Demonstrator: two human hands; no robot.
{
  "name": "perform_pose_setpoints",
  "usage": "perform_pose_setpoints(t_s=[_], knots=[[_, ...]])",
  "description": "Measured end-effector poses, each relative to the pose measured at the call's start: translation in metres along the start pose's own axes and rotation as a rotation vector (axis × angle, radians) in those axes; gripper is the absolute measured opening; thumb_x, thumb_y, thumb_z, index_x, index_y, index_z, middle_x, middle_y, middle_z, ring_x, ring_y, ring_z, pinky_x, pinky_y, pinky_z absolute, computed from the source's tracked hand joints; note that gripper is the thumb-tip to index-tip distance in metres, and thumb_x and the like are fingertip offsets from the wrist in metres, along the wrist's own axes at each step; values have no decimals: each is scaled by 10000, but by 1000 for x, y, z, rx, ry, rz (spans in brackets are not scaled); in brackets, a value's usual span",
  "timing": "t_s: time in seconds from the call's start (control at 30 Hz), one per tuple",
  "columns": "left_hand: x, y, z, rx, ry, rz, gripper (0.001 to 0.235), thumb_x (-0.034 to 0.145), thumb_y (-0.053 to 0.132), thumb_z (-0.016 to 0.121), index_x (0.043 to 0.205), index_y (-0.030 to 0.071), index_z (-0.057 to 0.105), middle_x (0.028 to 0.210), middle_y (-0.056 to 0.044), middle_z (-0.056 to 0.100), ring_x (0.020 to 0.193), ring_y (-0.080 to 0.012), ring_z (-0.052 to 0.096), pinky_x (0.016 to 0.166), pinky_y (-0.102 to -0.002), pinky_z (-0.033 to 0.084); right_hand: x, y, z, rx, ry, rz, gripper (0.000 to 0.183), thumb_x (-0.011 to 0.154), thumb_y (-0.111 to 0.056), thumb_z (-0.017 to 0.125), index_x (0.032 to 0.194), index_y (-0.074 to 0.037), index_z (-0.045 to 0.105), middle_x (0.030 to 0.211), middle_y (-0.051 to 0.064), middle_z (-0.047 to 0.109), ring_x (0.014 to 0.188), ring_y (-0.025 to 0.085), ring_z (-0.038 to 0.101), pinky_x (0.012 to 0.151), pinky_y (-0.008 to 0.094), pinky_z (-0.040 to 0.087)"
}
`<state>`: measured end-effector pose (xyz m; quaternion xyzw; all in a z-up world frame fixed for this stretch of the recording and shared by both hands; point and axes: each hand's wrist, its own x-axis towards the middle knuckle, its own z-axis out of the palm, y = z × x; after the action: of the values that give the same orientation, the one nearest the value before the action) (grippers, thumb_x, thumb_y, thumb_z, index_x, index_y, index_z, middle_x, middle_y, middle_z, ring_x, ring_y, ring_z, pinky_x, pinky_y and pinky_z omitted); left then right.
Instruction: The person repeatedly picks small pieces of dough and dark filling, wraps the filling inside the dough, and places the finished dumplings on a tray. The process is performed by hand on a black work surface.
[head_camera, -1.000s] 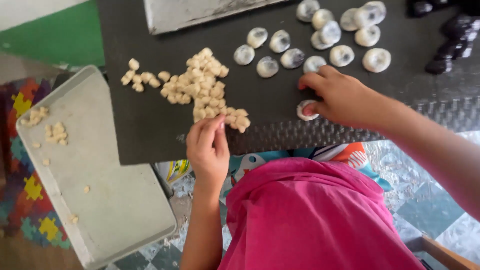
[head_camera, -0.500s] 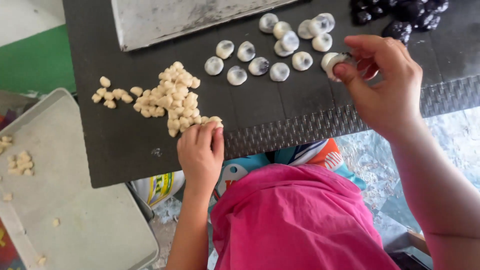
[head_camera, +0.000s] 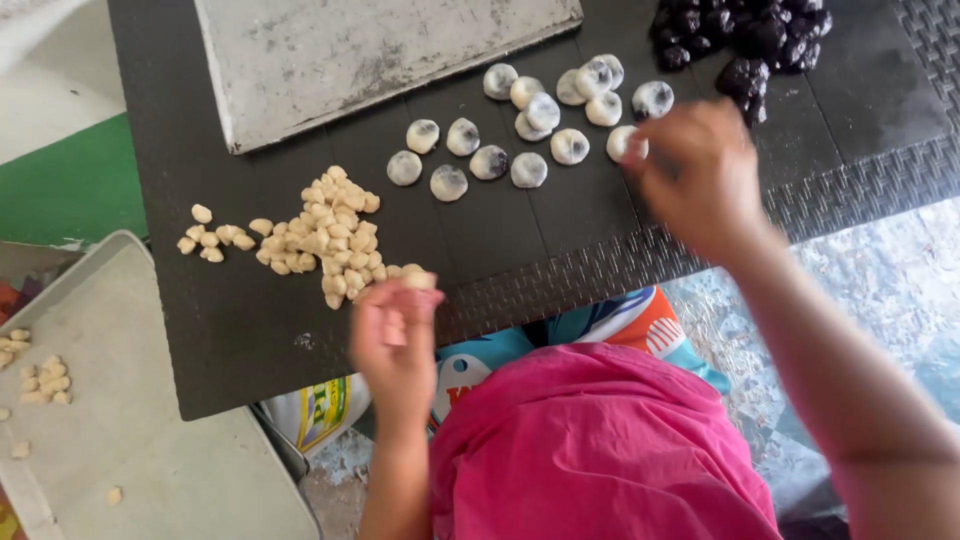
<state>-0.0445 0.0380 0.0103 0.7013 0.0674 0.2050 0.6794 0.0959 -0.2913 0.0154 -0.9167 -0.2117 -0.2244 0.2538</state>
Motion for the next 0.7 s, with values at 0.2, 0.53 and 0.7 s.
perform_pose_setpoints(t_s=[0.2, 0.53, 0.7], knots=[[-14, -8, 60, 352, -187, 370, 325, 930, 53, 797, 1237, 11, 697, 1087, -163, 735, 988, -326, 784, 855, -388, 649, -35, -123, 23, 617, -113, 174, 150, 904, -83, 811, 1054, -92, 804, 837, 71, 751, 718, 261, 736, 697, 372, 606], [7, -32, 48, 1040, -508, 650, 667, 1070, 574, 475, 1556, 122, 546, 1641, -82, 497, 1534, -329, 428, 1268, -540, 294, -62, -93, 37, -85, -65, -218, 437, 1019, -435, 665, 1419, -260, 697, 1478, -25, 674, 1409, 367, 541, 1126, 531, 387], [11, -38, 62, 1043, -448, 636, 681, 1035, 643, 478, 1475, 147, 632, 1584, -134, 535, 1500, -383, 462, 1232, -620, 308, -56, -77, 33, -127, -219, -152, 492, 1023, -547, 583, 1476, -367, 643, 1693, 18, 471, 1539, 448, 367, 1190, 648, 280]])
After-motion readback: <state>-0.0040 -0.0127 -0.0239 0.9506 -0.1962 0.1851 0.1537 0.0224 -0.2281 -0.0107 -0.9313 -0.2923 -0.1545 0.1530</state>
